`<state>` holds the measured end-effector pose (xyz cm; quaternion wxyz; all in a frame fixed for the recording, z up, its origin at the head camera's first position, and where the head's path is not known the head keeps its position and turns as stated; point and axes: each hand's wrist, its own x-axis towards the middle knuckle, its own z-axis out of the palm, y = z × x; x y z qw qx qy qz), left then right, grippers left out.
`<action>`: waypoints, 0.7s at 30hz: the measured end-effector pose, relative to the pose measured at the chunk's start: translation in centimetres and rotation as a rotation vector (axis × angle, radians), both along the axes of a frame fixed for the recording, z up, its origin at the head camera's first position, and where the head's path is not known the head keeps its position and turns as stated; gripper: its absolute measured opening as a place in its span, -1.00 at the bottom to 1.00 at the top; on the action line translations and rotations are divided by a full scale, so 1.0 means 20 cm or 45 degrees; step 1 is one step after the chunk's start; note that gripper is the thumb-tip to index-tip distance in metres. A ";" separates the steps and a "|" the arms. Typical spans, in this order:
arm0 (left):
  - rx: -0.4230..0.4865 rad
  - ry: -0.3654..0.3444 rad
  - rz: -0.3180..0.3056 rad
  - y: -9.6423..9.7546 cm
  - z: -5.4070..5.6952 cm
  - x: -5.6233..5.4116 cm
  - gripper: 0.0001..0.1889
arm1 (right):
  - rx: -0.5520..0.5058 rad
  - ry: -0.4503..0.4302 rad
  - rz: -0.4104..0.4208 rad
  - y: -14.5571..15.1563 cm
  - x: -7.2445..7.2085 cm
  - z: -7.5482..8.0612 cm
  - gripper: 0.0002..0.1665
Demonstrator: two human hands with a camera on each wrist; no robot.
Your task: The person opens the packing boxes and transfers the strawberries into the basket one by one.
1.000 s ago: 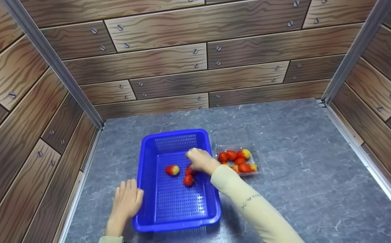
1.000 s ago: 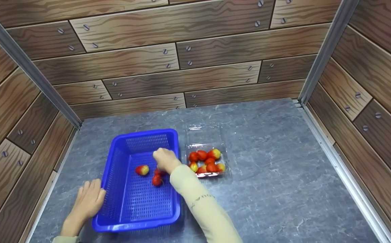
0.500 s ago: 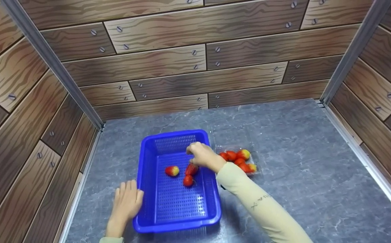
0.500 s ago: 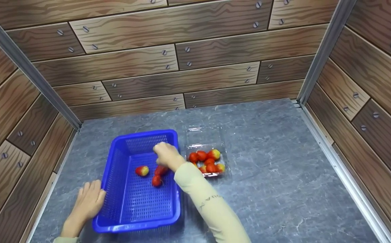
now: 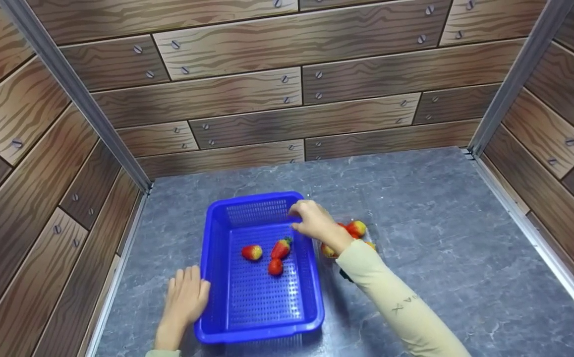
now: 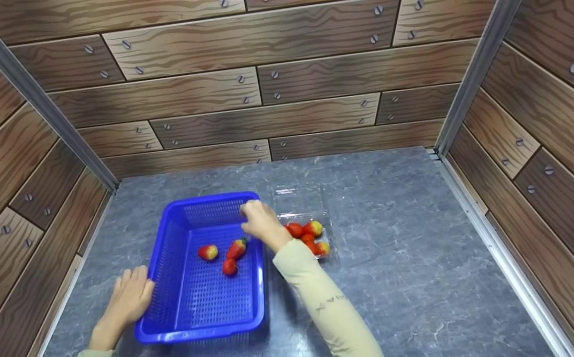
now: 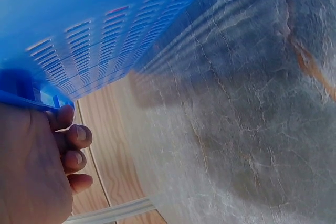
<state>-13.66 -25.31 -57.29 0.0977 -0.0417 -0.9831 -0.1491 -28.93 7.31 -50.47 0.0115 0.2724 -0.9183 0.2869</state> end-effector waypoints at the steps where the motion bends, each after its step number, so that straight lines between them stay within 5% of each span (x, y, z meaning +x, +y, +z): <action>1: -0.001 -0.005 0.001 0.00 0.00 0.00 -0.85 | -0.014 0.006 -0.020 0.02 0.00 0.00 -0.71; 11: 0.029 -0.007 0.001 0.00 0.00 0.01 -0.86 | -0.050 0.077 -0.119 0.22 -0.02 -0.05 -0.79; 21: 0.019 -0.005 -0.005 -0.01 -0.01 0.00 -0.89 | 0.014 -0.073 -0.170 0.41 -0.02 -0.12 -0.82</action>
